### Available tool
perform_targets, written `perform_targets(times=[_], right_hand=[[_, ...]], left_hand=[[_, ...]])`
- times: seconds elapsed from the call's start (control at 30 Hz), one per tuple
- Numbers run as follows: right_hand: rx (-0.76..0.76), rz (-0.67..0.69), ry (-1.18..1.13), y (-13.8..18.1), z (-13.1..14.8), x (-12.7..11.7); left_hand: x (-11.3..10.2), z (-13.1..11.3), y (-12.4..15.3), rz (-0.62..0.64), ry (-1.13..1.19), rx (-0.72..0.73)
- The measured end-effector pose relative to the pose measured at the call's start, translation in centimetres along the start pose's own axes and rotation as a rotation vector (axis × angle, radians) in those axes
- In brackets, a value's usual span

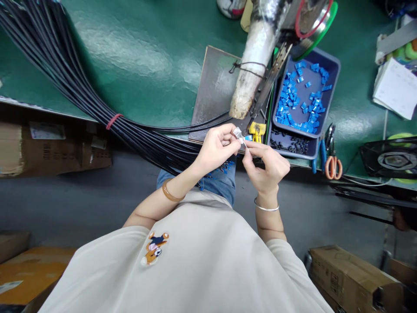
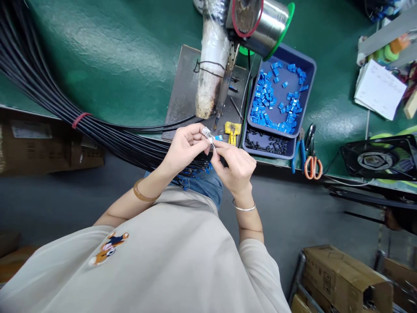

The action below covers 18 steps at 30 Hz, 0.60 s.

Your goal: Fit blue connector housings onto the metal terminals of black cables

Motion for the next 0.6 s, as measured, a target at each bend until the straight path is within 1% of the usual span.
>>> perform_targets(times=[0.17, 0.3, 0.43, 0.5, 0.6], right_hand=[[0.069, -0.008, -0.074, 0.1, -0.4, -0.2], [0.134, -0.009, -0.081, 0.2, -0.8, -0.1], [0.267, 0.063, -0.143, 0.1, -1.4, 0.3], [0.276, 0.093, -0.159, 0.0, -1.4, 0.3], [0.247, 0.091, -0.163, -0.3, -1.2, 0.2]], left_hand=[[0.0, 0.1, 0.1, 0.005, -0.02, 0.018], [0.1, 0.1, 0.1, 0.011, -0.018, 0.042], [0.0, 0.0, 0.1, 0.028, -0.037, 0.082], [-0.1, 0.0, 0.1, 0.034, -0.048, 0.095], [-0.2, 0.0, 0.0, 0.026, -0.049, 0.091]])
Point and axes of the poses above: each hand's wrist, its own y-axis away from the middle knuckle, its own x-axis out of the palm, z = x × y, the point moved 5 cm from there along -y, towards the middle knuckle, and after that the axes turned 2 degrees about x, right-handed, at the moved point
